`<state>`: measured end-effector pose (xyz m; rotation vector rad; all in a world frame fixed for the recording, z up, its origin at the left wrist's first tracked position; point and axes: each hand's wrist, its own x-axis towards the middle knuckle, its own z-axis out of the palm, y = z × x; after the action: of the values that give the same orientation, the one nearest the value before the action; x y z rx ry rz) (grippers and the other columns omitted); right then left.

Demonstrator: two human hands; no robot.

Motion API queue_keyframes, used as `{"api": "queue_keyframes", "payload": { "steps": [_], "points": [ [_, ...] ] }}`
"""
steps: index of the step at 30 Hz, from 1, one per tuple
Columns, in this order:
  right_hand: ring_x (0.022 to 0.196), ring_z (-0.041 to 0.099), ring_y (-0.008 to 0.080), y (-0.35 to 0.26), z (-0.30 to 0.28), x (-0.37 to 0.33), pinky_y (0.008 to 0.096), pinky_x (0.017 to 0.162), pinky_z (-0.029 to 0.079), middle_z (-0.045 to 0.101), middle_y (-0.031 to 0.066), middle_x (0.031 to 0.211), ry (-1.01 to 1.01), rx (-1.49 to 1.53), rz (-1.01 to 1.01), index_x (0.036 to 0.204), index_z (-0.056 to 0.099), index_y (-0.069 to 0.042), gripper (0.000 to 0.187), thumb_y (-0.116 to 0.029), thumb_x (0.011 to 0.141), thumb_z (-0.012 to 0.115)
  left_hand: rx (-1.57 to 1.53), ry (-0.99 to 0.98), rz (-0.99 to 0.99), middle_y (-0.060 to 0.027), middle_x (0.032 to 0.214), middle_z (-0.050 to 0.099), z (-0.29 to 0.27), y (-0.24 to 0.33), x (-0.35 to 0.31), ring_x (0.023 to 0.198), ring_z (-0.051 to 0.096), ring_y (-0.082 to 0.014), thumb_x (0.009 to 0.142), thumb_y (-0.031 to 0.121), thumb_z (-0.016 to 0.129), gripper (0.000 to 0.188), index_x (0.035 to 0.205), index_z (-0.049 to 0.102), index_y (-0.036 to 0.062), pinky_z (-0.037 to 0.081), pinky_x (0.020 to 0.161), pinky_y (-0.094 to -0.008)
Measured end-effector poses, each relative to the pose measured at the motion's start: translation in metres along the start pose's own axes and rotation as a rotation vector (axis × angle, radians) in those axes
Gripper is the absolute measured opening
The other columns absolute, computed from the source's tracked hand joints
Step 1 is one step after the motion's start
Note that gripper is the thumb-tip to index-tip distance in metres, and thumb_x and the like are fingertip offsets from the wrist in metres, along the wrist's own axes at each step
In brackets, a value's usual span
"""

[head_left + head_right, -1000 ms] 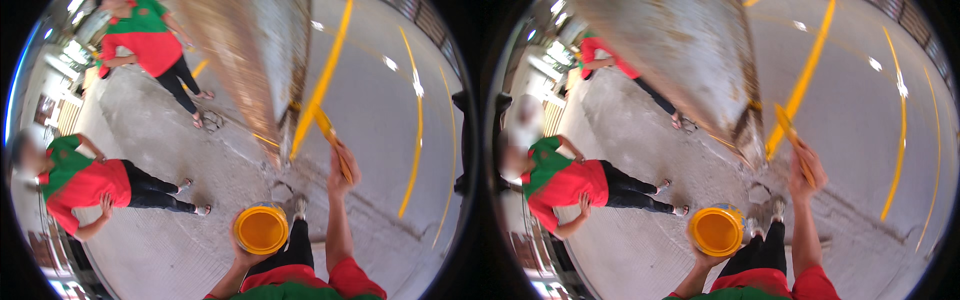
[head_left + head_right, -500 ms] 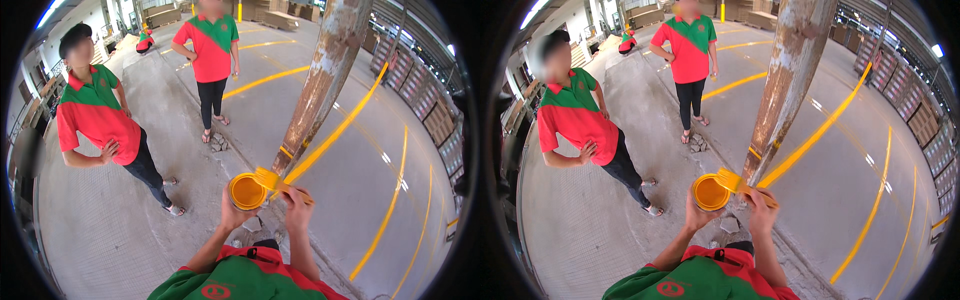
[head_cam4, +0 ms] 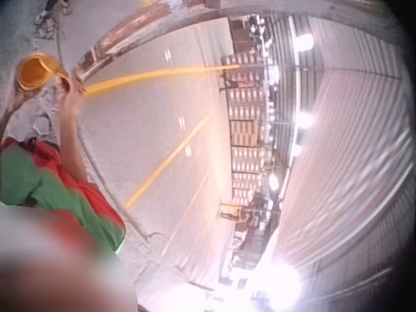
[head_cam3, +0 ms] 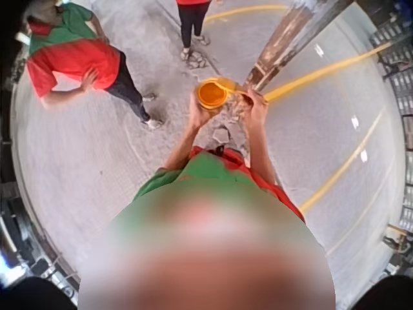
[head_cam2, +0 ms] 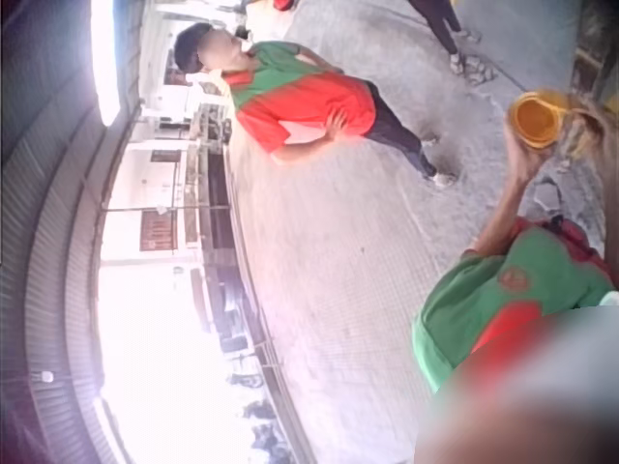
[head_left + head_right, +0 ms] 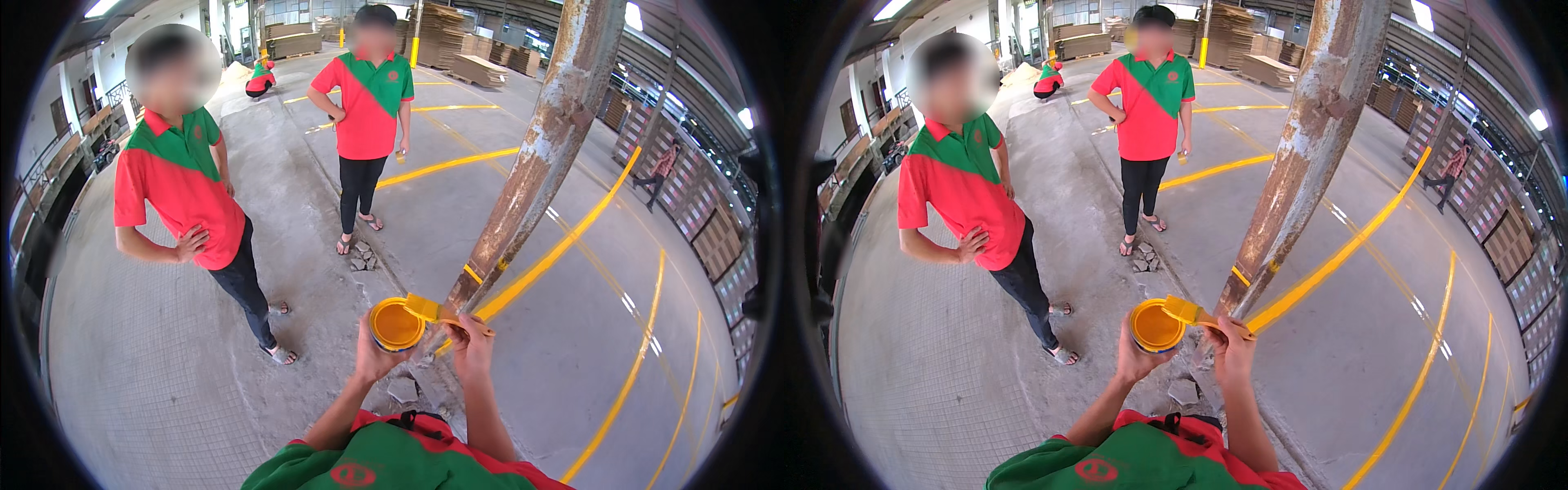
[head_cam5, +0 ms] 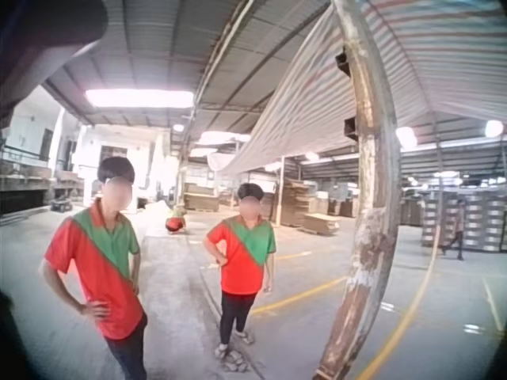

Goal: The person paints a rusty metal beam with yellow paint using a brush and a small paint can. They repeatedly dip the brush into the can and apply paint to the beam's surface, covering rusted areas.

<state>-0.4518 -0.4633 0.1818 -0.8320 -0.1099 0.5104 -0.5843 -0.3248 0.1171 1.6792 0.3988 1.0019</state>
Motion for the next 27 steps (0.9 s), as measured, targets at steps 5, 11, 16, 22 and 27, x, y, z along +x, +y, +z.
{"api": "queue_keyframes", "payload": {
  "steps": [5,11,16,22,27],
  "points": [
    [0.078,0.073,0.023,-0.003,-0.011,-0.007,0.0293,0.07,0.063,0.07,0.0142,0.091,-0.015,0.012,-0.001,0.1,0.062,0.005,0.014,-0.003,0.092,0.069,0.037,-0.019,-0.028,-0.0143,0.135,0.054,0.002,0.002,-0.011,0.128,0.055,-0.0251,0.061,0.011,0.096,0.107,0.145,0.029,-0.0004,0.043,0.109,-0.0409],
    [0.082,0.073,0.0238,-0.002,-0.018,-0.012,0.028,0.071,0.061,0.069,0.0149,0.094,-0.012,-0.052,0.017,0.101,0.061,0.004,0.012,-0.005,0.093,0.065,0.011,-0.019,-0.039,-0.0142,0.135,0.054,0.003,0.004,-0.019,0.128,0.054,-0.025,0.061,0.011,0.095,0.106,0.144,0.03,-0.0007,0.043,0.11,-0.0405],
    [0.079,0.073,0.0229,-0.001,-0.019,-0.017,0.0285,0.069,0.062,0.07,0.0145,0.092,-0.006,-0.032,0.033,0.101,0.062,0.004,0.012,-0.004,0.093,0.067,0.019,-0.003,-0.039,-0.0141,0.135,0.054,0.0,0.004,-0.024,0.128,0.054,-0.0249,0.061,0.012,0.095,0.106,0.144,0.031,-0.0009,0.042,0.11,-0.04],
    [0.076,0.073,0.0221,-0.001,-0.022,-0.018,0.0286,0.067,0.062,0.07,0.0147,0.09,0.008,-0.022,0.037,0.1,0.062,0.004,0.012,-0.004,0.093,0.067,0.069,0.006,-0.04,-0.0136,0.135,0.054,0.0,0.005,-0.028,0.128,0.054,-0.025,0.06,0.013,0.096,0.107,0.144,0.031,-0.001,0.042,0.109,-0.0398],
    [0.075,0.073,0.0221,-0.001,-0.022,-0.021,0.0289,0.068,0.062,0.071,0.0161,0.092,0.001,-0.028,0.041,0.101,0.062,0.004,0.012,-0.005,0.093,0.066,0.074,0.027,-0.059,-0.0163,0.132,0.054,-0.003,0.012,-0.031,0.125,0.055,-0.0276,0.061,0.02,0.096,0.105,0.141,0.034,-0.004,0.044,0.107,-0.0395]
  ]
}}
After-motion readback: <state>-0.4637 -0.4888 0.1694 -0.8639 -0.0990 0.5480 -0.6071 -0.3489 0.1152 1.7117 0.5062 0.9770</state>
